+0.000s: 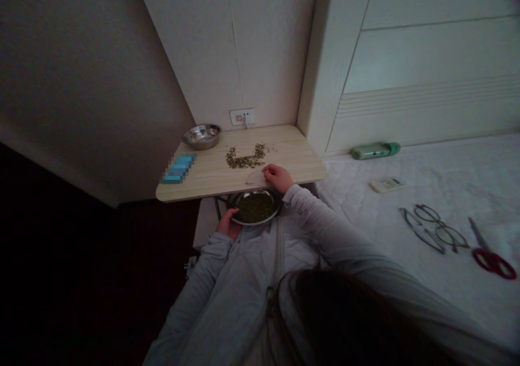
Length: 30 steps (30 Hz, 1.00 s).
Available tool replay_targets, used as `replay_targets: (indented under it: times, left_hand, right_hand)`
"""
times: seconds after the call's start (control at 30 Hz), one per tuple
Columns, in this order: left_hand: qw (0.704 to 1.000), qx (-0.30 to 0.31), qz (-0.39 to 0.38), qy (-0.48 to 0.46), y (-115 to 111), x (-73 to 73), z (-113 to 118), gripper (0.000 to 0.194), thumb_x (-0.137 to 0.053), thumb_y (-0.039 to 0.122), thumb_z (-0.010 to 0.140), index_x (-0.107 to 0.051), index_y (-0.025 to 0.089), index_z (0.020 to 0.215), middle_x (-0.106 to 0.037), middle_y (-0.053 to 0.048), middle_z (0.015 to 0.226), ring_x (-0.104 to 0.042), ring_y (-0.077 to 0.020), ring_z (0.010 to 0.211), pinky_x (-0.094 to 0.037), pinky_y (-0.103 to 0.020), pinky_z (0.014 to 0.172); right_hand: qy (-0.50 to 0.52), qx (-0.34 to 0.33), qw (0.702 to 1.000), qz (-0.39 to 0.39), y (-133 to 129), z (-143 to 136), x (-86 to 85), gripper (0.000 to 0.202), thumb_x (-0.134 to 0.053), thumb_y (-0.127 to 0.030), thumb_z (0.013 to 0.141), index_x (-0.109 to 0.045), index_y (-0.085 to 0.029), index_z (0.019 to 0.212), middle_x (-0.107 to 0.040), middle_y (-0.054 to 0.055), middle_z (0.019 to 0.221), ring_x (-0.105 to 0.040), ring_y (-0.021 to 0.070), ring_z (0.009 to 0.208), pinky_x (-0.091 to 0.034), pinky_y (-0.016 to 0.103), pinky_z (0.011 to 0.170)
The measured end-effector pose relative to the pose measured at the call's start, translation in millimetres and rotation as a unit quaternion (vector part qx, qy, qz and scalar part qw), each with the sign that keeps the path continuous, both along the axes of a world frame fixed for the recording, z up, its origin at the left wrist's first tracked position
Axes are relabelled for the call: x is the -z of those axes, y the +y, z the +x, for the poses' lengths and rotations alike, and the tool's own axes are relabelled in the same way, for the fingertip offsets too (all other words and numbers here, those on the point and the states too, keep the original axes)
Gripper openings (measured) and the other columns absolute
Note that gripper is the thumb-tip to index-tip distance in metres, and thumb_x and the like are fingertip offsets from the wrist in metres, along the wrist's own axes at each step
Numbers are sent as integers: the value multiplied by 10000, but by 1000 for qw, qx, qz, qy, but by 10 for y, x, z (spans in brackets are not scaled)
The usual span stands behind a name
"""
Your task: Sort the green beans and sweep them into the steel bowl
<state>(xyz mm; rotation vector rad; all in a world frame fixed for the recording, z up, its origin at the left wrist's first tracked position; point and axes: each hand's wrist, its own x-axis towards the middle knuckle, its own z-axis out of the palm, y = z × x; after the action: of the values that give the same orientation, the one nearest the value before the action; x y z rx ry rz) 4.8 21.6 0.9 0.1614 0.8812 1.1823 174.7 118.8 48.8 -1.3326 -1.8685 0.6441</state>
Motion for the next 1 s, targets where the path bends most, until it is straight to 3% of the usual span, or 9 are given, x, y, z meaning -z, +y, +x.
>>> replay_targets:
  times: [1.0]
  left_hand:
    - [1000,9,18,5,-8,-5,-8,245,-432,119,618,-576,119,817,-645,-41,725,-517,-196,901,-397,-321,812]
  right_hand:
    - [13,10,1000,-1,-4,-6,-5,244,-391,-294,634,-545,-176,781,-494,-39,541,-404,68,504,-303,195,507]
